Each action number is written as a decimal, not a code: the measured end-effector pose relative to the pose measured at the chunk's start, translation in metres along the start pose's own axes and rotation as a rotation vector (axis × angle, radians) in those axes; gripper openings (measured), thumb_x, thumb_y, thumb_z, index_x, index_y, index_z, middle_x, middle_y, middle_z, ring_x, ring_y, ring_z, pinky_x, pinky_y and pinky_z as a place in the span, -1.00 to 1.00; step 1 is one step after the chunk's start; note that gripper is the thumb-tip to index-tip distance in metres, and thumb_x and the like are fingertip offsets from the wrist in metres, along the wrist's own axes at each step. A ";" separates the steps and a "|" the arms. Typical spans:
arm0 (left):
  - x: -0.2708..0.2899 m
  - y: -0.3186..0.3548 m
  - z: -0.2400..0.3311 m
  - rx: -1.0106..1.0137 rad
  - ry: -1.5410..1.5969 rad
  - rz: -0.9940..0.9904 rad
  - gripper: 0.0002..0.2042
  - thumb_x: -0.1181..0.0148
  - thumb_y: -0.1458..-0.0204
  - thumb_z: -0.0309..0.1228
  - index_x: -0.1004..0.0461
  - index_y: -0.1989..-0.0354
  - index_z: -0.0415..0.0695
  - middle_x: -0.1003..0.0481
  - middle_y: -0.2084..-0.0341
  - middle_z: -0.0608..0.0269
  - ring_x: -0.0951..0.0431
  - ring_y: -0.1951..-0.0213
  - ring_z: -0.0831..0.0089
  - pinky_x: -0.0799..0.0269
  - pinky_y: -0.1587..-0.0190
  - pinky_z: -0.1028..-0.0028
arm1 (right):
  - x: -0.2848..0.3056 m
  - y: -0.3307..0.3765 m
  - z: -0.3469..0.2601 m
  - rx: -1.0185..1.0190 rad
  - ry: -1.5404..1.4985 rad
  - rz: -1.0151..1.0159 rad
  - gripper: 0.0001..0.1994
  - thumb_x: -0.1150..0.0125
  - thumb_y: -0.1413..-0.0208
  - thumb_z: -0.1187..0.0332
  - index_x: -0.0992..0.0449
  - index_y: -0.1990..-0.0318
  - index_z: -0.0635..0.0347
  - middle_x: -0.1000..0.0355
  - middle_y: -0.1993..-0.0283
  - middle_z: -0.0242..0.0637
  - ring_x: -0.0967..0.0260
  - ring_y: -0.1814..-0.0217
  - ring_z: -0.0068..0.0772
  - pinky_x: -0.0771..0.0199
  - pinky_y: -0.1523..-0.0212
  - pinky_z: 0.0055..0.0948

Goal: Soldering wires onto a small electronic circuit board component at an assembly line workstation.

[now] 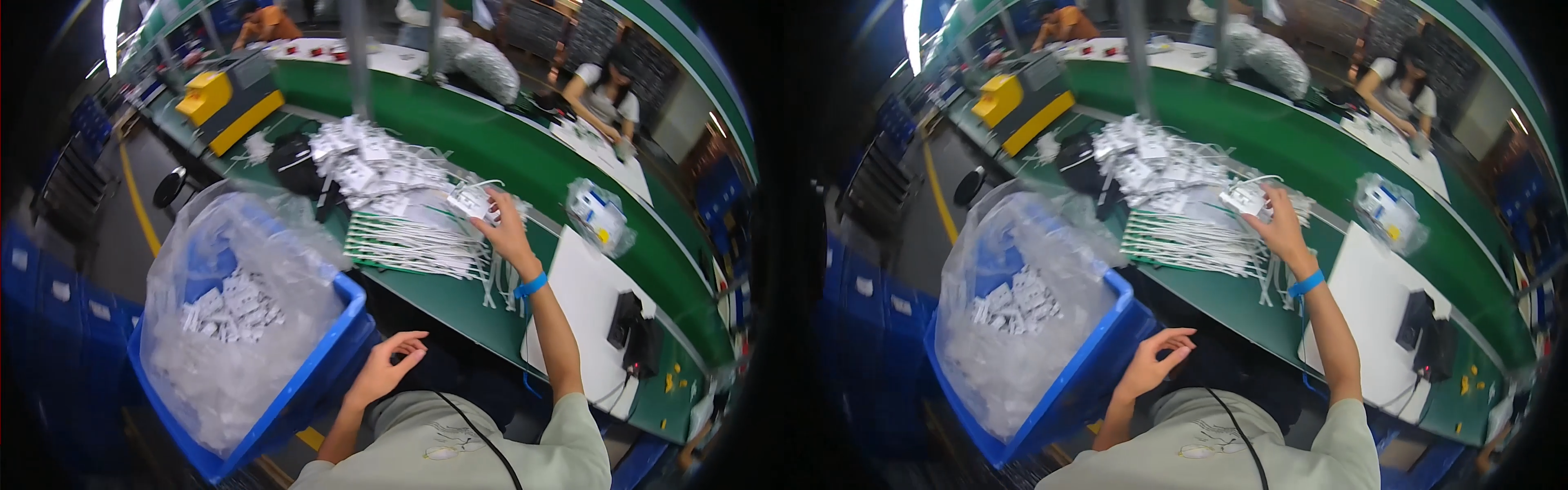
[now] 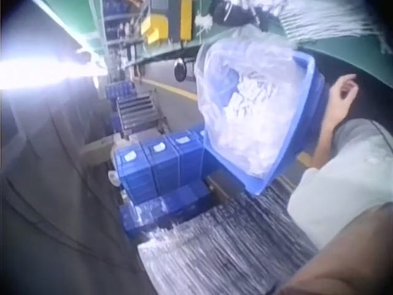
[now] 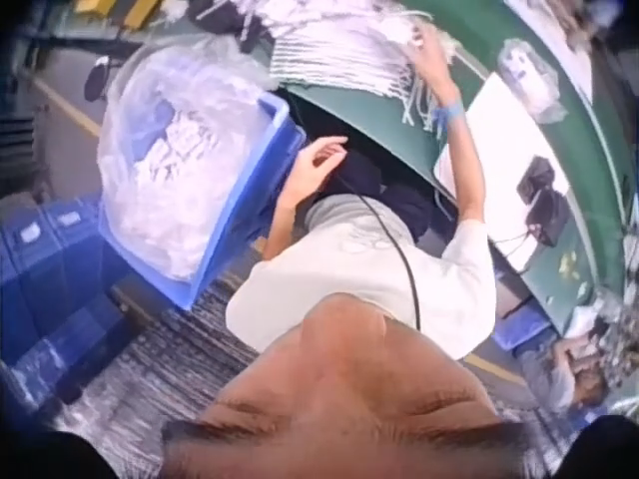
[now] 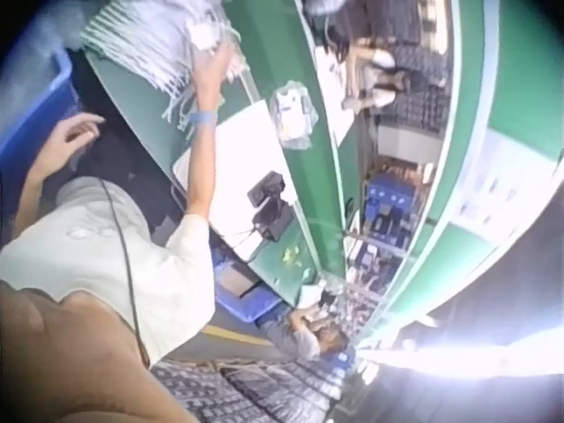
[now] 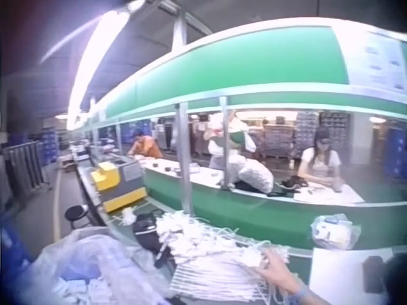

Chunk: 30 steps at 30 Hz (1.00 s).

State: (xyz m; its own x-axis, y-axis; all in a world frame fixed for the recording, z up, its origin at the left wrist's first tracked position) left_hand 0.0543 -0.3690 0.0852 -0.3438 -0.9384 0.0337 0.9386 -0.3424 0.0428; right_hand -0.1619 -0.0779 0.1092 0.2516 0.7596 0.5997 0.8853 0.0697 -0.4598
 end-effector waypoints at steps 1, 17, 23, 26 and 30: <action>-0.002 0.003 -0.003 0.011 0.059 -0.012 -0.64 -0.24 -0.21 -0.48 -0.50 -0.18 -0.20 -0.61 0.18 0.20 -0.58 0.13 0.50 -0.48 -0.02 0.49 | -0.023 -0.011 -0.009 0.045 -0.021 -0.059 -0.33 -0.49 -0.01 0.28 -0.36 -0.29 0.16 -0.35 0.01 -0.21 -0.33 0.06 -0.29 -0.43 0.09 -0.37; 0.008 0.025 -0.020 -0.063 0.118 -0.039 -0.68 -0.22 -0.26 -0.38 -0.50 -0.16 -0.18 -0.57 0.23 0.29 -0.53 0.16 0.55 -0.43 0.01 0.49 | -0.111 -0.036 -0.044 0.225 0.324 -0.065 -0.65 -0.46 0.02 0.26 -0.55 0.14 0.27 -0.40 -0.01 -0.02 -0.34 -0.09 0.07 -0.40 -0.09 -0.09; 0.018 0.011 -0.019 -0.089 0.110 -0.051 -0.69 -0.21 -0.27 -0.39 -0.51 -0.15 -0.18 -0.57 0.20 0.27 -0.53 0.15 0.54 -0.44 -0.01 0.49 | -0.052 0.000 -0.085 0.206 0.265 -0.272 -0.61 -0.45 -0.03 0.22 -0.55 0.07 0.27 -0.42 -0.03 0.00 -0.38 -0.11 0.09 -0.42 -0.12 -0.12; 0.015 -0.001 -0.019 -0.097 0.126 -0.034 -0.69 -0.21 -0.27 -0.40 -0.51 -0.16 -0.18 -0.57 0.18 0.26 -0.55 0.13 0.53 -0.45 -0.02 0.48 | -0.032 0.015 -0.103 0.203 0.234 -0.335 -0.64 -0.43 -0.06 0.24 -0.55 0.07 0.28 -0.45 -0.03 -0.03 -0.40 -0.10 0.09 -0.42 -0.11 -0.12; 0.011 -0.012 -0.016 -0.131 0.146 -0.019 -0.72 -0.18 -0.28 -0.44 -0.52 -0.14 -0.19 -0.57 0.19 0.25 -0.54 0.14 0.53 -0.46 -0.01 0.49 | -0.019 0.041 -0.112 0.198 0.204 -0.354 -0.67 -0.42 -0.04 0.29 -0.56 0.08 0.26 -0.47 -0.04 -0.06 -0.41 -0.12 0.08 -0.42 -0.12 -0.15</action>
State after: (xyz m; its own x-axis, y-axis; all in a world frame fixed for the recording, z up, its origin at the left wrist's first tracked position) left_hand 0.0398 -0.3762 0.0688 -0.3631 -0.9251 -0.1112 0.9308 -0.3547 -0.0882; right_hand -0.0861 -0.1615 0.1523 0.0364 0.5251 0.8503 0.8436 0.4400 -0.3078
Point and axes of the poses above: each hand's wrist, its own y-axis away from the middle knuckle, its own x-axis out of the back of the hand, z = x × y, the point moved 3 cm from there along -y, towards the middle knuckle
